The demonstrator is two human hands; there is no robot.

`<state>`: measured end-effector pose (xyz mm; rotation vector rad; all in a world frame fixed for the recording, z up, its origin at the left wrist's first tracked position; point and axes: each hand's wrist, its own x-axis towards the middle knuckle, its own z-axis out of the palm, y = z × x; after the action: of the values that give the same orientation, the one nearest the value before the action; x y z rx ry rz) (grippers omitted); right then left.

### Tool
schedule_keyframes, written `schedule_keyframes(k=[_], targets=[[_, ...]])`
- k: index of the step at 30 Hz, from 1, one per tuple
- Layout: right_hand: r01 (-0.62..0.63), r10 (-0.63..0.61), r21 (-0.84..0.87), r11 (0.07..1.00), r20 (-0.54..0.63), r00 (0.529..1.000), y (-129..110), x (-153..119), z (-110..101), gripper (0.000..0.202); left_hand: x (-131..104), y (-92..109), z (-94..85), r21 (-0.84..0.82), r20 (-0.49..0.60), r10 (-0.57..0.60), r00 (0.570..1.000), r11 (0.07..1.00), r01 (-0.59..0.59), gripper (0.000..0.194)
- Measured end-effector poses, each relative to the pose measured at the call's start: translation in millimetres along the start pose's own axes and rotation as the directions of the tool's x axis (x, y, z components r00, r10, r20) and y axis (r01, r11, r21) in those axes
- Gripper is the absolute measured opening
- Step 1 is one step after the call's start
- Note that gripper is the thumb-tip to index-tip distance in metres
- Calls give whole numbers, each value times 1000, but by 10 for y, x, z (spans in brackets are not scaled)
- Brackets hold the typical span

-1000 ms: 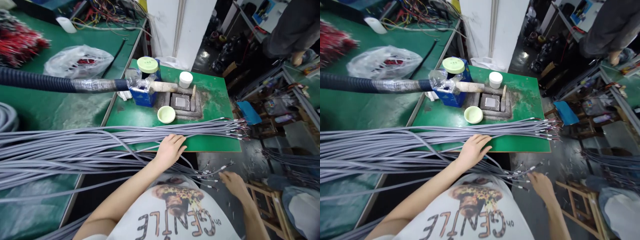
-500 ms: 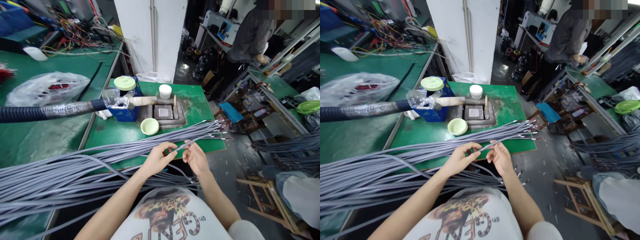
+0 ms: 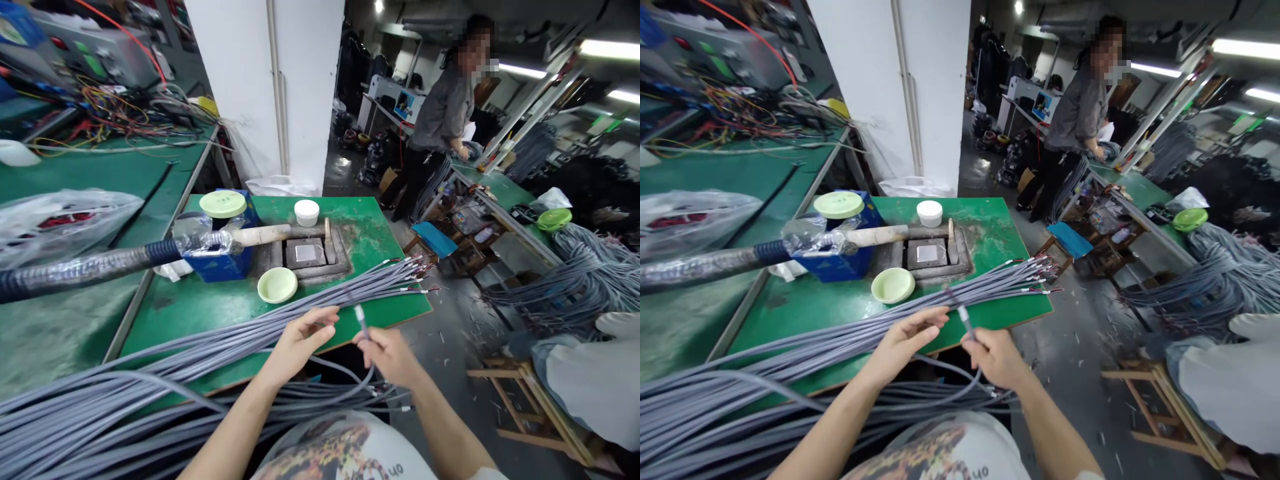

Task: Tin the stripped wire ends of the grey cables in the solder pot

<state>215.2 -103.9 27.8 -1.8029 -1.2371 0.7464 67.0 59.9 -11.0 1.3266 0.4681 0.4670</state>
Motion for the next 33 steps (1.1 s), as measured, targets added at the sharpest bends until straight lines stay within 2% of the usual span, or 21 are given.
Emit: schedule_keyframes(k=[3,5,8,10,15,21,29,33], targets=[[73,-55,-101,992,175,983,-110,-8,191,20,-85,64,84,-46,-11,0,1000,999,0,24],[76,-57,-79,994,223,973,-145,10,255,18,-125,96,156,-90,-44,-37,998,995,33,20],[40,-35,-29,999,157,987,-153,60,270,16,-142,127,256,-200,-32,-102,994,975,94,22],[49,-46,-20,999,117,992,-143,110,266,20,-126,130,282,-292,-64,-117,991,952,94,23],[54,-55,7,998,159,986,-137,199,285,25,-112,83,191,-439,-217,-66,974,898,-37,22],[34,-30,-18,999,199,980,-164,243,341,26,-149,75,74,-390,-375,-16,927,910,-141,20],[80,-49,-151,985,201,978,-200,295,401,28,-106,84,6,-365,-423,-16,906,918,-154,19],[122,-97,-229,966,116,988,-202,293,426,28,-118,13,36,-382,-445,-22,895,909,-167,18]])
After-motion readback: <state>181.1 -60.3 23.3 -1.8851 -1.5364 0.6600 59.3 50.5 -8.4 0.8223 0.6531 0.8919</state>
